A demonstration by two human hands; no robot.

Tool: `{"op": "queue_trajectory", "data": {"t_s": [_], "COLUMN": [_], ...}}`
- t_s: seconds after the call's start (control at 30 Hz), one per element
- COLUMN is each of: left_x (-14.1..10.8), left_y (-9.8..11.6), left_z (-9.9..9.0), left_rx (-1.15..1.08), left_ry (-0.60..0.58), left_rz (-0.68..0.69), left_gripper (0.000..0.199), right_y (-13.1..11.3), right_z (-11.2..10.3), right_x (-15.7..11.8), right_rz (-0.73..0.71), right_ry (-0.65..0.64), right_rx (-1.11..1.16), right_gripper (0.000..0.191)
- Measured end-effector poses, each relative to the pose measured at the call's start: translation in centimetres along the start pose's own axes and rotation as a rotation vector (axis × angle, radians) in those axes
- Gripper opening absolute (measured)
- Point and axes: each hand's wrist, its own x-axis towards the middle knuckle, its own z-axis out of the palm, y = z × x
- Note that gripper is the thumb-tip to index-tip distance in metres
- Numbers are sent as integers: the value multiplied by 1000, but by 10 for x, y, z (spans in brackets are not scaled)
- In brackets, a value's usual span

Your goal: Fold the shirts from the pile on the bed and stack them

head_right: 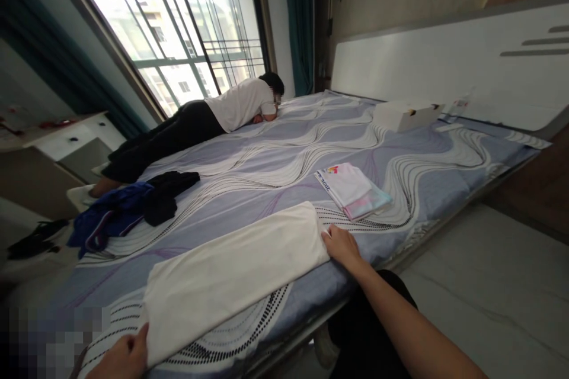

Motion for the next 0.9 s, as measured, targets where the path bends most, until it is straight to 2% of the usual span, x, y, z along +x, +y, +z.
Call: {"op": "queue_trajectory", "data": {"t_s": [0.1, 0.2, 0.27, 0.3, 0.37, 0.4, 0.47, 0.53, 0.6, 0.67, 0.8, 0.9], "left_x": [-4, -11, -22, -29, -40, -43, -41, -31, -19, -11, -11, -12], "left_y": [16, 18, 23, 28, 41, 47, 56, 56, 50, 42, 28, 22], "left_z": [-18, -29, -34, -35, -37, -36, -32, -27, -23, -23, -29, -30], "left_rx": [12, -8, 6, 9, -23, -49, -84, -81, -138, -293, -613, -782], "left_ry": [20, 14, 101, 190, 372, 402, 314, 159, 104, 152, 256, 259], "left_rz": [32, 36, 17, 42, 223, 367, 625, 707, 657, 537, 255, 210], "left_gripper": [37, 38, 39, 39, 44, 49, 53, 48, 46, 48, 49, 47], "right_y": [-1, 7, 7, 2, -16, -29, -62, -98, -136, -173, -242, -282], "right_z": [-2, -6, -7, -7, -2, 2, 17, 36, 54, 70, 103, 129], "right_x": [5, 1, -6, -10, -20, -28, -48, -73, -97, -116, -136, -144], "right_rz": [11, 63, 67, 39, -79, -165, -363, -580, -754, -872, -1011, -1051], "right_ry": [-45, -63, 31, 113, 259, 285, 208, 28, -125, -201, -168, -78], "right_rx": [6, -27, -49, -57, -64, -60, -43, -14, 34, 82, 109, 76], "right_gripper": [26, 25, 26, 30, 43, 48, 59, 71, 78, 77, 72, 62]}}
